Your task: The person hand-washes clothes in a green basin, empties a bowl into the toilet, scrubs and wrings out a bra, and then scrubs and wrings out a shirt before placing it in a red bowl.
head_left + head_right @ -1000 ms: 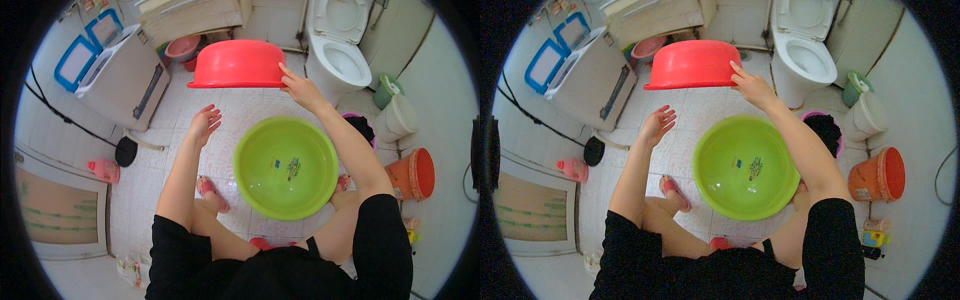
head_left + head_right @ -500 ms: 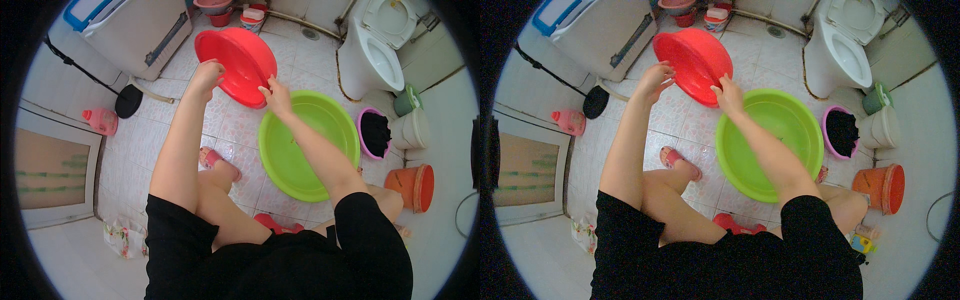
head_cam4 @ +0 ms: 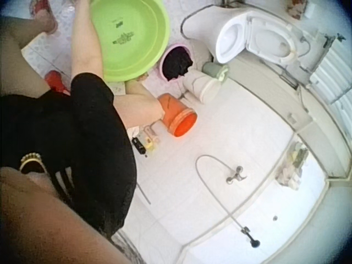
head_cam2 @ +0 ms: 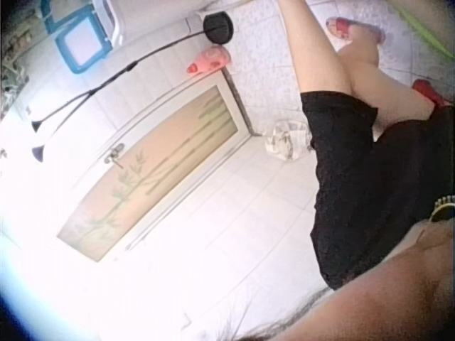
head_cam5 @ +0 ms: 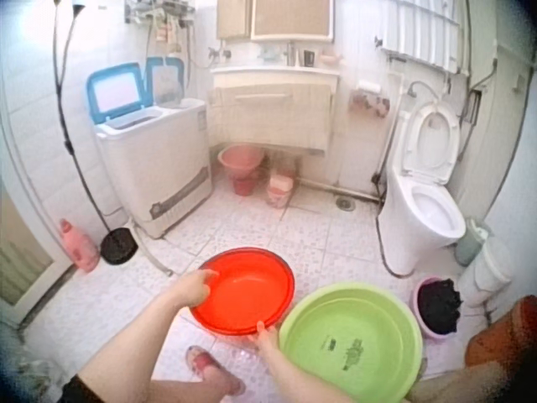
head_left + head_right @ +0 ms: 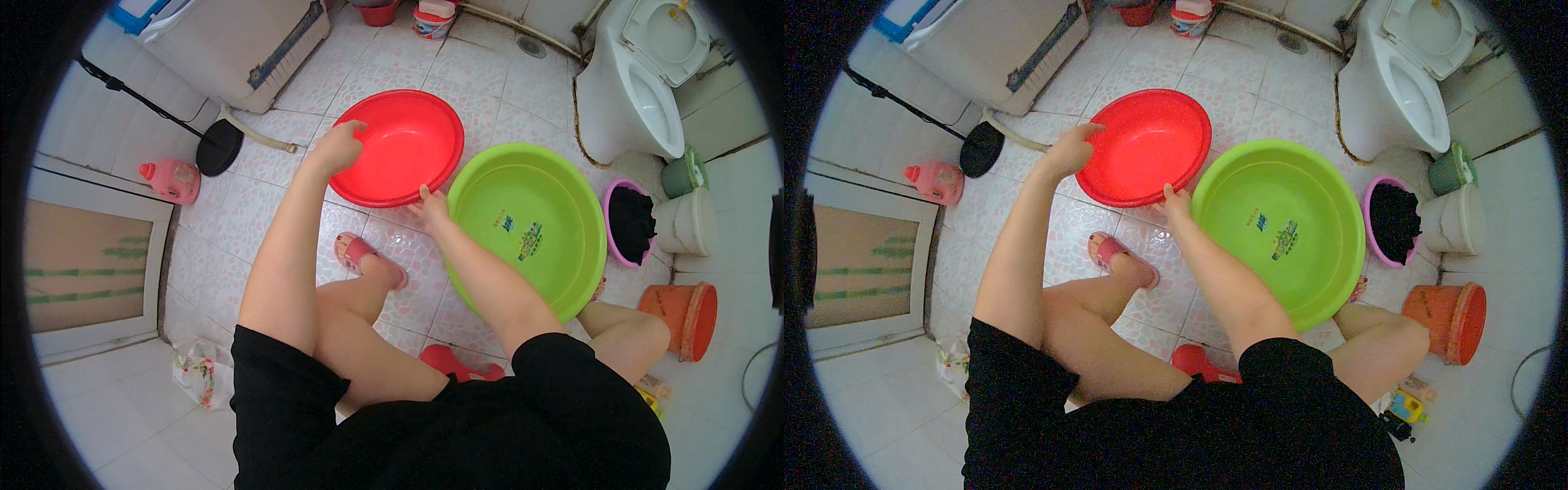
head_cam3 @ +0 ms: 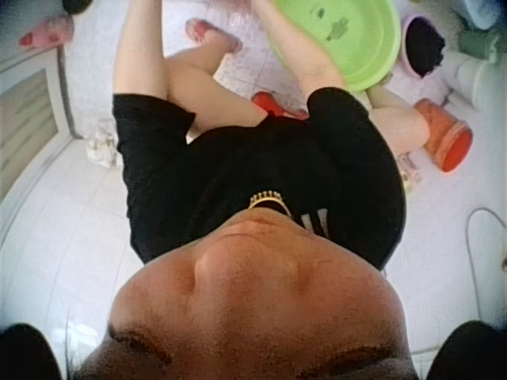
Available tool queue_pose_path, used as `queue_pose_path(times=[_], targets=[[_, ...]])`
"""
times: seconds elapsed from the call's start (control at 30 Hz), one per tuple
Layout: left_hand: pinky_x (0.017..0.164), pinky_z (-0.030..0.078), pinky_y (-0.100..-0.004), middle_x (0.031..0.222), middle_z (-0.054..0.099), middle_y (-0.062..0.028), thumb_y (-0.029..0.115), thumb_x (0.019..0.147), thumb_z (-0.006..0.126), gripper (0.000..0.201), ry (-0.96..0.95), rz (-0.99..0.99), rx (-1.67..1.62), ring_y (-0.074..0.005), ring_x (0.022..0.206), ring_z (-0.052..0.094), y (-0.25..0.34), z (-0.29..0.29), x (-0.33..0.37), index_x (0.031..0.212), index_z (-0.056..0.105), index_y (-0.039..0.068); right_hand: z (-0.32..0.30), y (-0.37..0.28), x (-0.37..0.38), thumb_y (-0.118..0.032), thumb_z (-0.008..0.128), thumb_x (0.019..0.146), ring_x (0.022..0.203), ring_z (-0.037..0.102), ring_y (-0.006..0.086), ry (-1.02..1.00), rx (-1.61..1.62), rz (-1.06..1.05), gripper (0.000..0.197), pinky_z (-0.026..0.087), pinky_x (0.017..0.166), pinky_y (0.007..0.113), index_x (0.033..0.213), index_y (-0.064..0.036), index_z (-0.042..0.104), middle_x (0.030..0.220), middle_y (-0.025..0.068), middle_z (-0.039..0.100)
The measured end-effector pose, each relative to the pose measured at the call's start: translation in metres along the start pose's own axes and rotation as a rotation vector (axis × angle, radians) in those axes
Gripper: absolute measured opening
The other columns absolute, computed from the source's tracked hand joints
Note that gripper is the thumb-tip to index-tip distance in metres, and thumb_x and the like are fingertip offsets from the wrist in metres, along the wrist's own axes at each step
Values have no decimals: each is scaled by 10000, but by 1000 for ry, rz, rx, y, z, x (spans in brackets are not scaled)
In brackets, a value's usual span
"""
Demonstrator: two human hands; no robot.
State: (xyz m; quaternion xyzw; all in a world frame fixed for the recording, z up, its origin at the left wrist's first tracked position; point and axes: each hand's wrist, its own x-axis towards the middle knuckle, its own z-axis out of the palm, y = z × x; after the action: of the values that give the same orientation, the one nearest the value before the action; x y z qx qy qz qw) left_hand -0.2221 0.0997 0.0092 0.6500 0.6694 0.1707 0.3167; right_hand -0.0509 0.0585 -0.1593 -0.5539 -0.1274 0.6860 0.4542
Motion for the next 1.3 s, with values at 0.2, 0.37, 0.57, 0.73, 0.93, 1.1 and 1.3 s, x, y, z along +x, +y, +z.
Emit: queue_pose_path(times=[0.2,0.37,0.57,0.73,0.93,1.1,1.3], targets=[[911,374,-343,1130,514,-195,-15,686,395,460,-198,47,212,-297,1077,480,-13,15,-8,1130,509,27,-12,25,6,-150,382,909,939,535,253,-37,54,113,247,476,828,393,1113,-13,394,1086,131,497],[914,372,-345,1127,514,-197,-16,684,391,466,-202,59,206,-304,1070,482,-19,21,-8,1134,506,29,-8,25,-5,-149,391,904,990,512,286,-41,29,258,285,464,835,437,1156,-18,360,1149,146,462],[910,372,-351,1101,532,-198,-49,634,377,510,-208,173,300,-305,1062,490,-8,27,-2,1121,512,22,-25,-4,-34,-151,435,882,1077,454,319,-216,4,468,365,434,860,469,1199,-12,320,1200,178,421],[901,382,-365,1111,523,-196,-8,690,416,452,-228,314,395,-297,1054,492,47,43,7,1132,506,26,-68,-40,-53,-142,456,866,1105,439,280,-339,-160,309,372,416,901,390,1177,34,353,1183,181,429],[940,343,-346,1139,507,-197,-24,688,405,469,-294,682,210,-301,1098,453,154,84,-12,1148,488,14,-148,-185,-119,-177,528,834,922,535,166,-185,-635,-243,287,449,814,303,1080,-38,478,974,68,551],[939,341,-351,1119,509,-207,-22,684,411,458,-276,952,-49,-325,1093,447,265,144,-50,1131,500,23,-279,-315,-214,-176,554,817,923,520,119,70,-543,-621,312,422,811,274,1090,-35,497,995,53,567],[909,360,-363,1062,531,-209,-24,677,413,411,-368,1318,-97,-332,1027,483,410,216,-121,1069,532,9,-424,-324,-375,-168,440,877,1098,458,180,497,-371,-826,372,359,934,298,1204,6,400,1176,124,486]])
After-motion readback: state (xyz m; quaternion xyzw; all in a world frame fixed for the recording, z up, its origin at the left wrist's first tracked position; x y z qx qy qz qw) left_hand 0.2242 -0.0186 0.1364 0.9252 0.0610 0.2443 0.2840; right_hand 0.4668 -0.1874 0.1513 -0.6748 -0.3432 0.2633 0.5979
